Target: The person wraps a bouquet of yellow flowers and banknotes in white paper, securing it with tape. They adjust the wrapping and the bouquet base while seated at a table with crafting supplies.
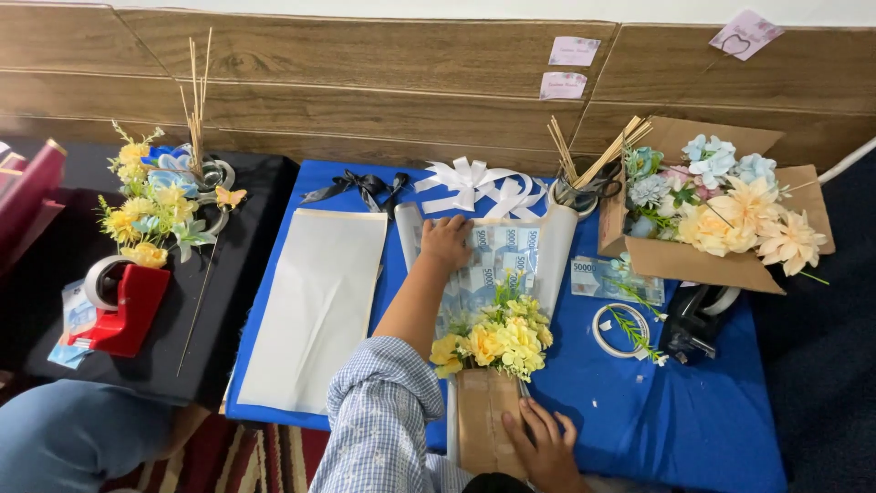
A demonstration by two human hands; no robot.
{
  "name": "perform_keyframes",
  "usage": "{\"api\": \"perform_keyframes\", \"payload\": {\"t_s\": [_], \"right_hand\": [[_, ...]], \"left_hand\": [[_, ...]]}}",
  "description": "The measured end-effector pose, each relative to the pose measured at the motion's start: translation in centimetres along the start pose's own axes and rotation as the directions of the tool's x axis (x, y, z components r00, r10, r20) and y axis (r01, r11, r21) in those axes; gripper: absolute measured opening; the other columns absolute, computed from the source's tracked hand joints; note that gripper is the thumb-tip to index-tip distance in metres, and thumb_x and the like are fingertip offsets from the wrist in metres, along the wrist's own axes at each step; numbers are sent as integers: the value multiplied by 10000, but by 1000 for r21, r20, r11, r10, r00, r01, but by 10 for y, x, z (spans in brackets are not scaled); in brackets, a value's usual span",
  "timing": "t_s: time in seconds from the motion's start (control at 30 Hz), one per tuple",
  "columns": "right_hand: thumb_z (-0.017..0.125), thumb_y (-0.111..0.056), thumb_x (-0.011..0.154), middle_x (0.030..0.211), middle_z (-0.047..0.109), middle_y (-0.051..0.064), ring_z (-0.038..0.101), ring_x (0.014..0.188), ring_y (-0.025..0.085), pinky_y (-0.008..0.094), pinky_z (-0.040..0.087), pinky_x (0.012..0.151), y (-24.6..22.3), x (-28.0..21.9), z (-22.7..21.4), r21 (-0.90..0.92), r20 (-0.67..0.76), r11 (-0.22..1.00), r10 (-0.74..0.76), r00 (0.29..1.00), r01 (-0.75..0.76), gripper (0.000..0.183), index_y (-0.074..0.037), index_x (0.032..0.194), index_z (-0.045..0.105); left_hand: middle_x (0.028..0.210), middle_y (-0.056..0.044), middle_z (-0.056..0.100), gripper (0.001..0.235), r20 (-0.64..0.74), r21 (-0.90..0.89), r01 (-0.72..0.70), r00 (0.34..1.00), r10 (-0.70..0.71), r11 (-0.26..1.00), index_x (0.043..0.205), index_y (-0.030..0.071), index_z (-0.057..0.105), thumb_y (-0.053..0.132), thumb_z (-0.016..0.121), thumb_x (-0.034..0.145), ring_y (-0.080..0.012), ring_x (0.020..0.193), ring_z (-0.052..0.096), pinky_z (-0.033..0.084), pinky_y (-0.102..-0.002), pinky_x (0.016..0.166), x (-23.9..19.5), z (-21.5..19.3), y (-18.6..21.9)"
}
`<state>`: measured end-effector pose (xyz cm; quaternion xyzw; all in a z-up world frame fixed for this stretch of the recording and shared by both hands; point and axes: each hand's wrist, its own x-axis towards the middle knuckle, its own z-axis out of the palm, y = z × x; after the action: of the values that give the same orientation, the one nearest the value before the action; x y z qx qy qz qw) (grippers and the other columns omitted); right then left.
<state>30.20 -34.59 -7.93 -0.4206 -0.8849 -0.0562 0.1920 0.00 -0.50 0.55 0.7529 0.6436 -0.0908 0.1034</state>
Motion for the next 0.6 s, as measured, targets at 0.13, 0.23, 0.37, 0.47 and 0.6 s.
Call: {"api": "perform_keyframes", "payload": {"t_s": [0.13, 0.23, 0.37, 0.47, 0.6], "right_hand": [[637, -299, 933, 1484, 553, 53, 543, 1363, 241, 535, 352, 1005, -5, 2, -9, 17, 21, 999, 44, 999, -44, 659, -293, 1549, 403], [641, -278, 928, 1479, 550, 76, 549, 1360, 252, 522, 379, 981, -4, 1, -6, 11, 11, 999, 35, 999, -35, 641, -283, 1531, 425], [591, -271, 946, 1519, 503, 81, 505, 1385, 268, 512, 348, 956, -2, 0, -11, 69, 123, 997, 33, 992, -42, 644, -296, 1558, 392], [521, -284, 988, 1538, 488, 78, 492, 1395, 260, 497, 329, 957, -1, 2, -18, 80, 156, 996, 19, 987, -32, 592, -295, 1566, 392], [503, -333, 994, 1519, 517, 91, 516, 1384, 251, 474, 302, 989, -1, 5, -21, 77, 65, 997, 3, 998, -8, 555, -278, 1543, 442]], "left_hand": [[1617, -25, 341, 703, -25, -12, -29, 999, 29, 999, 1610, 231, 319, 513, 308, 967, -261, 1442, 369, 231, -538, 1167, -3, 8, -6], [1565, -1, 398, 705, -171, -62, -63, 984, 51, 996, 1593, 239, 361, 504, 313, 942, -246, 1435, 373, 195, -578, 1187, -3, 27, -13], [1662, 34, 276, 704, -76, -69, -45, 996, 40, 997, 1638, 277, 223, 499, 252, 971, -231, 1521, 254, 66, -611, 1239, -9, 25, -14], [1654, 41, 283, 689, -72, -107, -34, 997, 27, 994, 1631, 286, 242, 480, 269, 970, -229, 1521, 252, 61, -629, 1238, -8, 25, -13], [1640, 26, 311, 700, -114, -137, -46, 993, 31, 989, 1624, 282, 273, 502, 265, 959, -227, 1509, 271, 62, -624, 1233, -11, 25, -14]]}}
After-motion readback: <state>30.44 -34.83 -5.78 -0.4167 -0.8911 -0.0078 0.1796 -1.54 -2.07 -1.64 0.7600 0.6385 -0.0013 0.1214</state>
